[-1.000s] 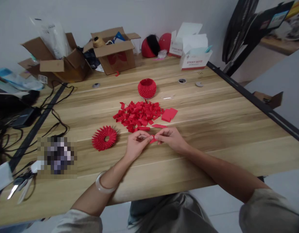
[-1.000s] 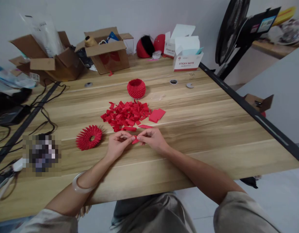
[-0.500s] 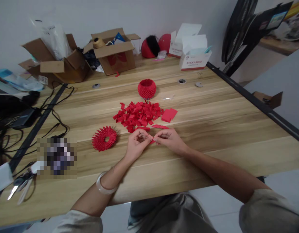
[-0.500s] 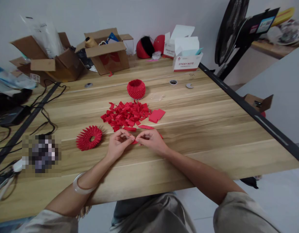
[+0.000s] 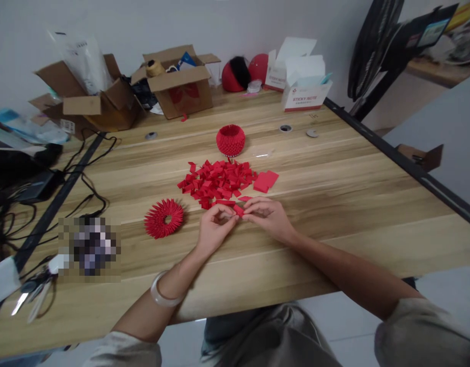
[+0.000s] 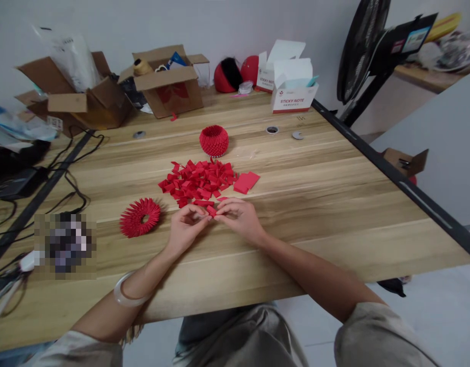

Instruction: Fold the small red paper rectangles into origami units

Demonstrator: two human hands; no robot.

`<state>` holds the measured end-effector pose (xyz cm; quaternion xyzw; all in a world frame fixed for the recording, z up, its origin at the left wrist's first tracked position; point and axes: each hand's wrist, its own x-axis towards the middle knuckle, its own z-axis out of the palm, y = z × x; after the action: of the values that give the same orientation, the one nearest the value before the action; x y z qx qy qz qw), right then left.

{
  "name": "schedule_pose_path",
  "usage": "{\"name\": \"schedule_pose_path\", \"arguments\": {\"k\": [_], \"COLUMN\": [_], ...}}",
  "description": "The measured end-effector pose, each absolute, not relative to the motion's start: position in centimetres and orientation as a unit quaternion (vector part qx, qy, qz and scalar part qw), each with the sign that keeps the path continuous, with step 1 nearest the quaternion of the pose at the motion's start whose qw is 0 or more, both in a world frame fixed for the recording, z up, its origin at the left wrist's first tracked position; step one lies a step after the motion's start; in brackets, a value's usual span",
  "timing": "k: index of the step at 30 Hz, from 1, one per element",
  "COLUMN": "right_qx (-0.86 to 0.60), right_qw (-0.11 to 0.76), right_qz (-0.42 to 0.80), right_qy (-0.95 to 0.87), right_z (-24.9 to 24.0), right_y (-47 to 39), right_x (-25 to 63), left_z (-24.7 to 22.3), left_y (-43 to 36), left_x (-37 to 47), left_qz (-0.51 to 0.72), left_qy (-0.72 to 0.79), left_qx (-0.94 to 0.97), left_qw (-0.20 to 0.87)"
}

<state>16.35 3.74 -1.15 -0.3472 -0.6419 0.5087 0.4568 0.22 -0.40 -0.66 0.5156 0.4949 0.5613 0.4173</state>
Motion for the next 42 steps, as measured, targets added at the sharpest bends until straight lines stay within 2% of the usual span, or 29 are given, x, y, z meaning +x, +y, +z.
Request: {"name": "schedule_pose_path", "arguments": {"k": [5, 12, 19, 25, 33, 42], "right_qx": [-0.354, -0.342, -0.314, -0.326, -0.33, -0.347], "right_qw": [0.424, 0.416, 0.402, 0.38, 0.311, 0.308], "right_qz": [0.617, 0.655, 0.713, 0.728, 0.717, 0.7], "right_qy": [-0.561, -0.529, -0.482, -0.468, -0.53, -0.543], "right_z": [-1.4, -1.1, -1.2, -0.9, -0.7, -0.2], "right_y": [3.9, 3.8, 4.1, 4.1, 4.1, 4.0], "right_x": [16.3, 16.2, 16.2, 16.2, 16.5, 16.5], "left_z": [-0.9, -0.6, -0.3, -0.5, -0.1, -0.2], "left_y": [-0.3, -0.3, -0.2, -0.2, -0.5, -0.5], "left_x": [0.1, 0.1, 0.1, 0.1, 0.2, 0.2], "left_qz": [0.546, 0.511, 0.539, 0.534, 0.527, 0.521], "left_qy": [0.509, 0.506, 0.534, 0.532, 0.528, 0.522], "left_qx": [0.545, 0.508, 0.461, 0.474, 0.491, 0.506], "left_qw": [0.382, 0.474, 0.46, 0.455, 0.449, 0.447]}}
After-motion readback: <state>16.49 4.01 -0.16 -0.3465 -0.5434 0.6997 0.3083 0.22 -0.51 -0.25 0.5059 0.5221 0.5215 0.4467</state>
